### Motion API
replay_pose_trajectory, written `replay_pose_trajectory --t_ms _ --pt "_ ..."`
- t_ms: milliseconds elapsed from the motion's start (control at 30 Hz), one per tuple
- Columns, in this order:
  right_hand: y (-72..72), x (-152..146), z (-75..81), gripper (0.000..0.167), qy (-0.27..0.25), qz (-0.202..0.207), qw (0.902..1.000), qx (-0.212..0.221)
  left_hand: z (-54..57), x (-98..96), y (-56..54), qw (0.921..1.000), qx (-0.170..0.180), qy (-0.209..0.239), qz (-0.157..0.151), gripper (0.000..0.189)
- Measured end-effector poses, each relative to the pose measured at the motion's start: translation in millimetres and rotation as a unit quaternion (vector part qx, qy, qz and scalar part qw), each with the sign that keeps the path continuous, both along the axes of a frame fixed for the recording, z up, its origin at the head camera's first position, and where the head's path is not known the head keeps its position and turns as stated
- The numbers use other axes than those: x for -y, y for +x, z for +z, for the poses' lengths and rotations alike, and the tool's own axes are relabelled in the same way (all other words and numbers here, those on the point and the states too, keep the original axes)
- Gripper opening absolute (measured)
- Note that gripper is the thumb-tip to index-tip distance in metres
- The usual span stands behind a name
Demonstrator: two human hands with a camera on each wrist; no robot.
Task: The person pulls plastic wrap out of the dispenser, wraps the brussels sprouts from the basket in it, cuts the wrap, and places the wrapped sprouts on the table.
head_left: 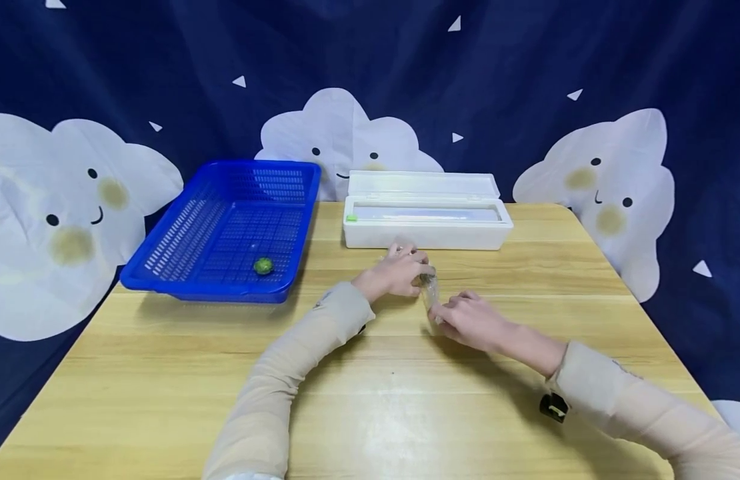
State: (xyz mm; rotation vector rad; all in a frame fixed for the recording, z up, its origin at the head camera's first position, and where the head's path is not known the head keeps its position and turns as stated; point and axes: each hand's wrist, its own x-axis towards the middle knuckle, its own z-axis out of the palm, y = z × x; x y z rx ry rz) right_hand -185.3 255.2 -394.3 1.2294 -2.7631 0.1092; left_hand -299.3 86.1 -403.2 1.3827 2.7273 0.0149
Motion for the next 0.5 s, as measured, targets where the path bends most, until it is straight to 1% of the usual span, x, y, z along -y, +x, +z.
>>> replay_pose_trajectory --t_ms 167,300,333,400,467,500 --pt "14.7 10 2.3 0.015 -0.035 0.017 0.9984 0.042 1.0 5.6 10.2 0.9991 0.001 -0.003 -0.043 0.050" --pt "24.1 15 6.4 0.012 -0.087 0.044 0.9931 0.066 2.9 10.8 19.9 0.9978 0.003 -0.004 -0.066 0.048" --pt "25.8 16 7.5 0.012 -0.101 0.051 0.9909 0.073 3.1 11.8 22.1 0.9975 0.004 -0.002 -0.070 0.047" --pt "28.1 18 10.0 0.010 -0.131 0.058 0.9846 0.100 3.2 13.5 25.8 0.9970 0.009 0.002 -0.077 0.045" --pt "29.2 17 12.6 0.008 -0.161 0.053 0.9755 0.140 2.4 14.5 28.8 0.9967 0.016 0.005 -0.079 0.042" --pt "29.1 16 14.0 0.008 -0.177 0.045 0.9693 0.164 1.9 15.0 29.9 0.9967 0.019 0.006 -0.079 0.042"
